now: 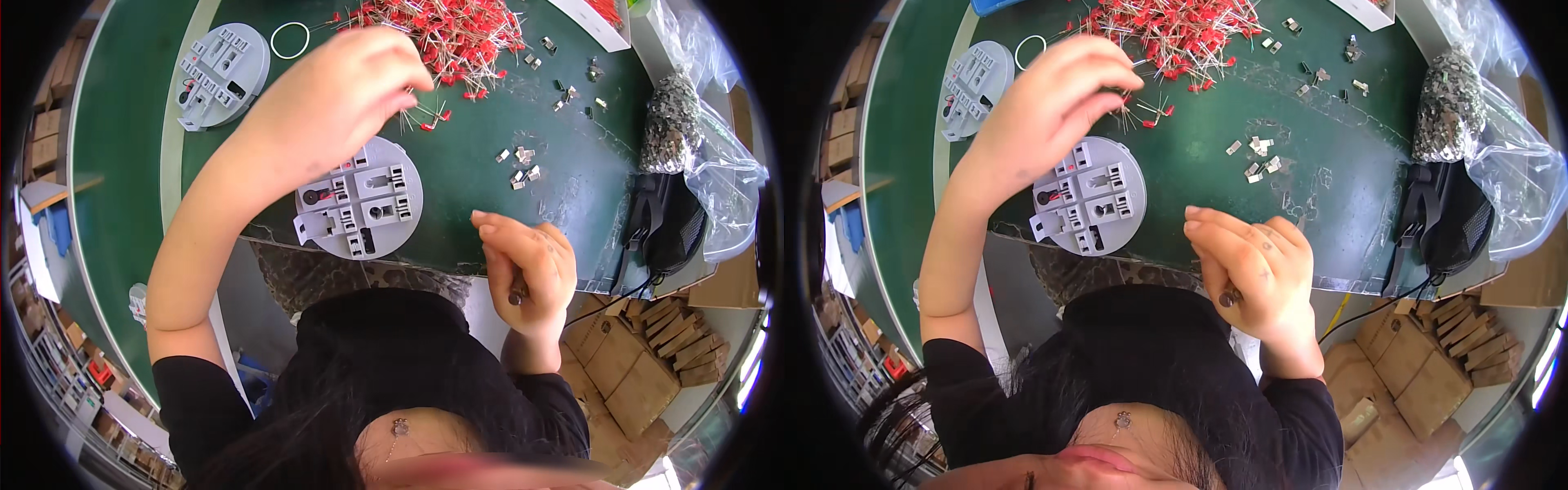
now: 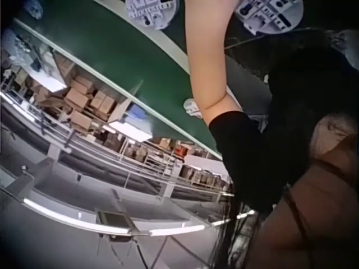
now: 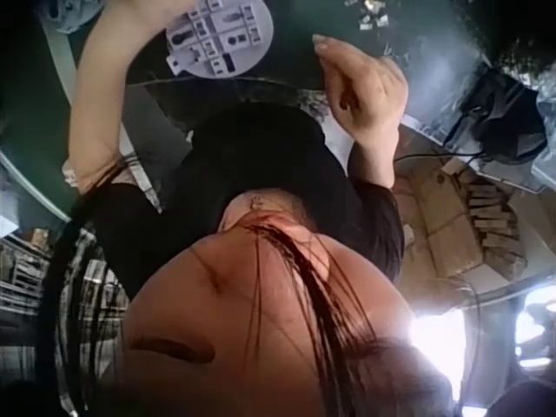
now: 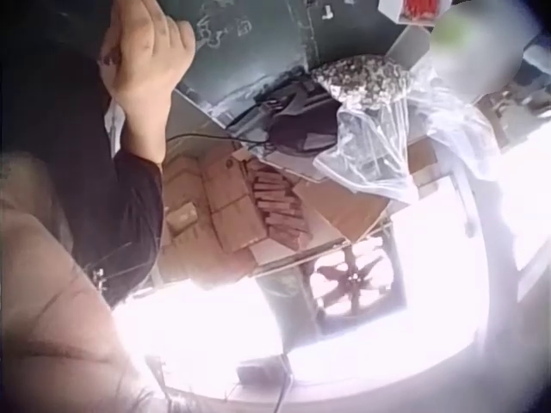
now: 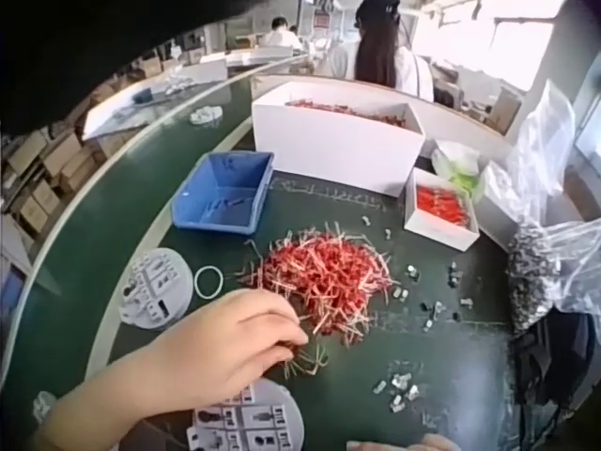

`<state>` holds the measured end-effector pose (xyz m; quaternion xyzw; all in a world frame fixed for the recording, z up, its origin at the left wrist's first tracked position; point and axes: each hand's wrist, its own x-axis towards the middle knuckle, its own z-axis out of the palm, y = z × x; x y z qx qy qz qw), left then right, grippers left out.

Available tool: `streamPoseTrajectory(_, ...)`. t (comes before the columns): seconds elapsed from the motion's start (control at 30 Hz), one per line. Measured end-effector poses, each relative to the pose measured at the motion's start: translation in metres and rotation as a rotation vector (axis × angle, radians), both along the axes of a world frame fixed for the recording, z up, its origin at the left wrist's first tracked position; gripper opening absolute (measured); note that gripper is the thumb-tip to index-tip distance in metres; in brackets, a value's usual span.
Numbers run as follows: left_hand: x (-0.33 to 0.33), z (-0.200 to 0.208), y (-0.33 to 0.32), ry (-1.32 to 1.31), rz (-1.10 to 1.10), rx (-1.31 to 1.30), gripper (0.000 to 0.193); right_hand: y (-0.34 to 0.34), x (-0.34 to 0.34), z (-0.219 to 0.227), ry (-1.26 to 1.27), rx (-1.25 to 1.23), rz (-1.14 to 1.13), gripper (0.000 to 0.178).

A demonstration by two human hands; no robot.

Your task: Assembling small electronic components into a plastic housing at a factory workstation.

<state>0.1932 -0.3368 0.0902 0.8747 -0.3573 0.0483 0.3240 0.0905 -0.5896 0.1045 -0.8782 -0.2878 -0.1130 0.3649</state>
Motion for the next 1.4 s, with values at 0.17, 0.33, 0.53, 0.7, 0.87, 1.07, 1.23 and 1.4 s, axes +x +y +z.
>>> streamPoseTrajectory(0.17,0.0,0.012,-0.019,0.067,0.086,0.03,0.012,-0.004,0.009,0.001,-0.029,-0.028,0.024,0.029)
streamPoseTrajectory(0.33,-0.007,0.0,-0.043,-0.069,0.248,0.154,0.013,-0.005,0.004,-0.002,-0.007,-0.041,0.008,0.029)
streamPoseTrajectory(0.53,-0.013,0.013,-0.04,0.094,0.258,0.212,0.012,0.001,0.005,0.001,0.004,0.023,0.003,0.026)
streamPoseTrajectory(0.7,-0.04,0.043,-0.003,0.106,0.407,0.017,0.008,0.009,0.013,-0.002,0.023,0.022,0.036,0.028)
streamPoseTrajectory(0.87,-0.088,0.029,0.019,0.122,0.574,-0.195,0.012,0.042,0.022,-0.01,0.076,-0.058,0.086,0.032)
streamPoseTrajectory(1.07,-0.114,0.009,0.009,0.081,0.604,-0.205,0.016,0.048,0.008,0.005,0.161,-0.176,0.135,0.033)
streamPoseTrajectory(1.23,-0.109,0.003,0.004,-0.018,0.483,-0.1,0.019,0.042,0.002,0.0,0.148,-0.162,0.137,0.032)
streamPoseTrajectory(1.4,-0.109,-0.004,0.002,-0.069,0.489,-0.081,0.02,0.04,-0.002,0.004,0.122,-0.124,0.046,0.032)
